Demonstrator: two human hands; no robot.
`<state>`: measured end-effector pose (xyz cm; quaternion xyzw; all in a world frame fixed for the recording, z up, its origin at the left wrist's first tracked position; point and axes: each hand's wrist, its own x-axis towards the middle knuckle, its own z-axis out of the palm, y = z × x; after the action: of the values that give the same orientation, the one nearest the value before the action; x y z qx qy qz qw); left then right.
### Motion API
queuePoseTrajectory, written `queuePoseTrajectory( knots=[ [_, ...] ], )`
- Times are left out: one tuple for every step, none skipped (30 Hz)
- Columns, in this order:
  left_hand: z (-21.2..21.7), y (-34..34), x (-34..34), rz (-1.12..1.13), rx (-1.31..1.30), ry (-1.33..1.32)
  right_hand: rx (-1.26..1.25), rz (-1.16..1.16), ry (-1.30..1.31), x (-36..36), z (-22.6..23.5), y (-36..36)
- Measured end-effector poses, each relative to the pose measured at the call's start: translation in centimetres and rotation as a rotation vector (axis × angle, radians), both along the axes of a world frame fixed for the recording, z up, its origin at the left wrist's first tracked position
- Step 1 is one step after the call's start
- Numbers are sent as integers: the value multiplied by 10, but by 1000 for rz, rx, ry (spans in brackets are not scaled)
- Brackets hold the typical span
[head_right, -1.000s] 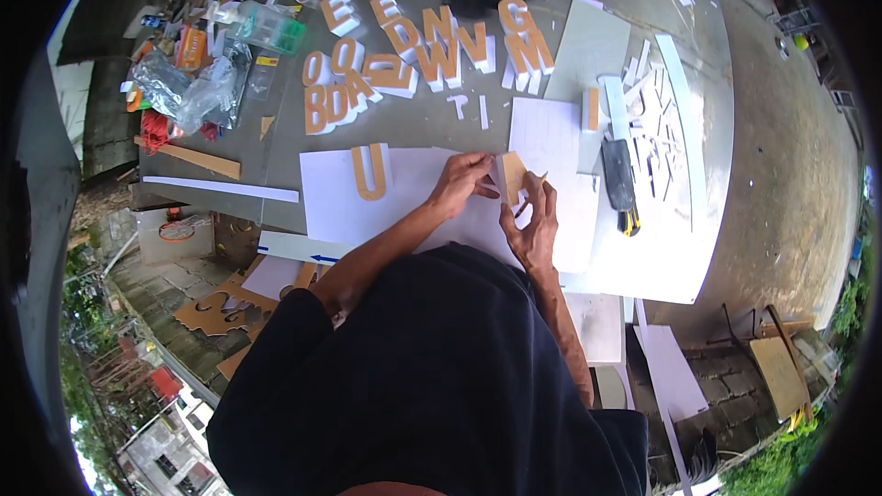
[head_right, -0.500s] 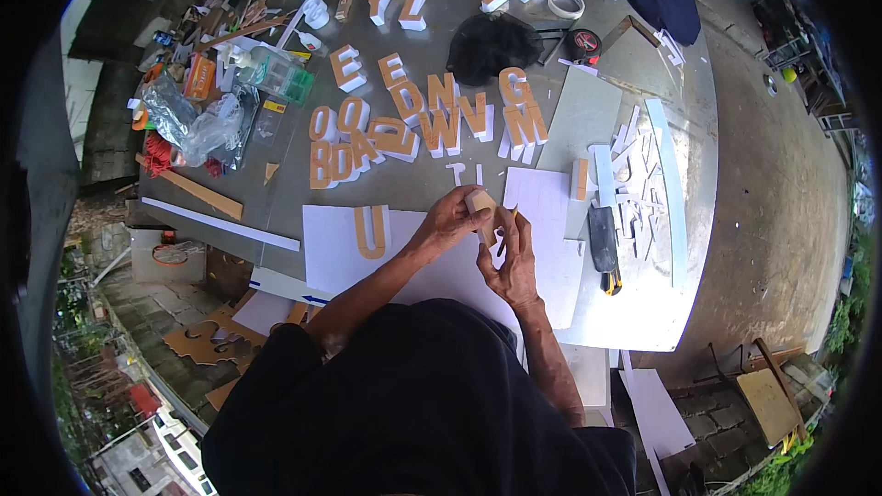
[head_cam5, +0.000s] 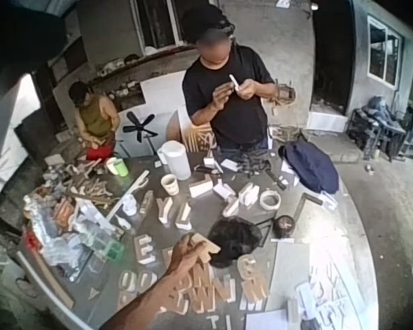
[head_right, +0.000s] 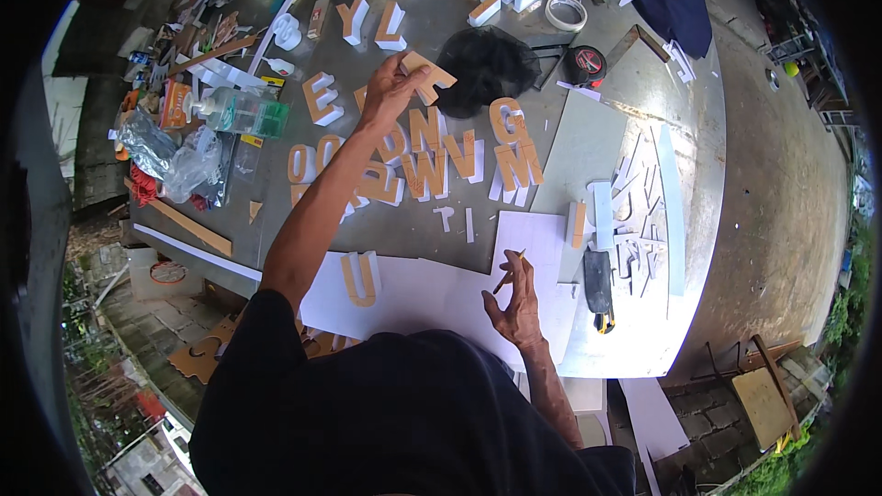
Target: The recorder is tracing and assembling 3D-style sign letters from cutout materials at a workstation.
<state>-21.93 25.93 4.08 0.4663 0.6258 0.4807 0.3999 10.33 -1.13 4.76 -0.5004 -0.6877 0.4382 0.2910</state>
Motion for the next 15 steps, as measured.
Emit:
queuePoseTrajectory(
  knots=[
    [-17, 27, -12, 10, 16, 80, -83, 6, 8, 3, -3, -4],
    [-24, 53, -16, 37, 31, 238, -86, 0, -19, 7, -11, -8],
    [-29, 72, -16, 64, 47, 398, -120, -18, -35, 11, -20, -14],
    [-25, 87, -4, 72, -29, 403, -146, -33, -83, 17, -28, -21],
    [-29, 105, -11, 83, -4, 438, -162, -25, -119, 20, -35, -25],
    [-35, 119, -15, 70, -15, 507, -156, -20, -105, 22, -42, -30],
    [-41, 133, -17, 52, -26, 574, -93, -27, -116, 21, -45, -31],
    [-49, 143, -16, 48, -32, 572, -109, -48, -107, 21, -47, -32],
    [-57, 153, -13, 89, -7, 580, -126, -68, -97, 21, -49, -32],
    [-70, 162, -14, 128, 14, 590, -136, -68, -97, 19, -51, -31],
    [-77, 171, -22, 133, 7, 597, -129, -62, -97, 16, -52, -29],
    [-82, 180, -31, 190, 71, 623, -121, -53, -95, 14, -53, -27],
    [-90, 183, -35, 239, 132, 643, -131, -49, -92, 14, -55, -26],
    [-87, 187, -18, 216, 50, 656, -119, -80, -94, 16, -57, -27],
    [-83, 189, -1, 198, 40, 644, -106, -109, -96, 18, -58, -29]
  ],
)
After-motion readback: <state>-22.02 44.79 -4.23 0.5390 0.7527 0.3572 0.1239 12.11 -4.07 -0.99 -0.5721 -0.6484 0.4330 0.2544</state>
